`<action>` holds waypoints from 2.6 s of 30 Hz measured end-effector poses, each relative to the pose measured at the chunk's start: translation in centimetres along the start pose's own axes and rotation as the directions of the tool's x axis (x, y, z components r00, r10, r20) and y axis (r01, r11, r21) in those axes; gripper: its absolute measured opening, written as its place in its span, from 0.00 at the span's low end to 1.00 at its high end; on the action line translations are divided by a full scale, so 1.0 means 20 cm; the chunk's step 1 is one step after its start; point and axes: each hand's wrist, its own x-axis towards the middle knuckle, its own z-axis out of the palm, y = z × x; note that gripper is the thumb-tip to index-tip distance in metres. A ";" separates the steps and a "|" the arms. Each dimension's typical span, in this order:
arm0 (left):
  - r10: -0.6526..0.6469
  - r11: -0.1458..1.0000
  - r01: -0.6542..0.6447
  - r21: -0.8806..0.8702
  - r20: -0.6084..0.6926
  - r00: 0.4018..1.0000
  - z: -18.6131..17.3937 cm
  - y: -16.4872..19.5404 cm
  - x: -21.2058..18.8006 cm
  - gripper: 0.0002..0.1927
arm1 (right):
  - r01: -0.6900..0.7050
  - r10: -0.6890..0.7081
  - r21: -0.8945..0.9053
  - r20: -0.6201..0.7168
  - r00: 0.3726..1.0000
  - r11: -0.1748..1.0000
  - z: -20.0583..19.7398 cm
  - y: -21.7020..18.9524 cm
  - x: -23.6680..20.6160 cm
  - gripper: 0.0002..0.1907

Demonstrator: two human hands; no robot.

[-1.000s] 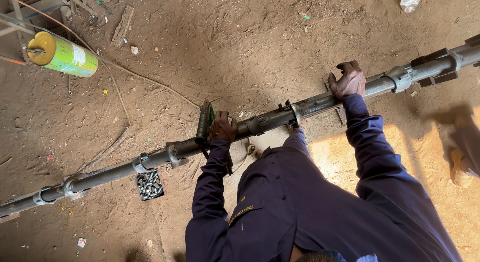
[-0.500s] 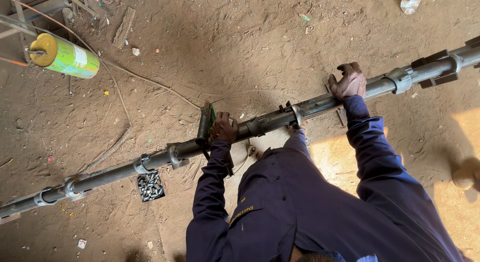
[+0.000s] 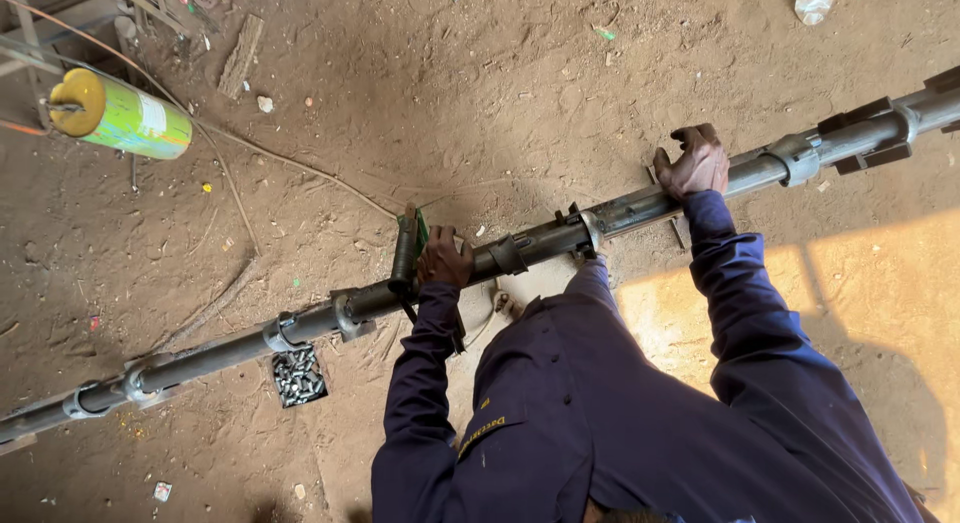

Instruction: The person welds a metal pipe joint using a handheld welding torch, then scrapes the weld area with a wire brush to remove slag. The person holds the pipe steady with one hand while operating the tools with the other.

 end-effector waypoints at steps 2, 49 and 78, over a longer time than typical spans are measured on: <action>-0.023 1.000 0.023 0.009 0.019 1.000 -0.01 0.01 0.00 0.15 | -0.012 0.011 0.039 0.012 1.000 0.999 0.00 0.00 0.00 0.21; -0.040 0.999 0.041 -0.004 0.089 0.995 0.03 0.02 -0.01 0.16 | -0.047 0.050 0.112 -0.032 0.998 0.993 -0.08 0.04 -0.01 0.18; 0.092 0.994 -0.086 0.060 -0.103 0.990 -0.11 0.20 0.00 0.13 | 0.087 -0.086 0.229 -0.014 0.996 0.970 -0.06 0.10 0.00 0.15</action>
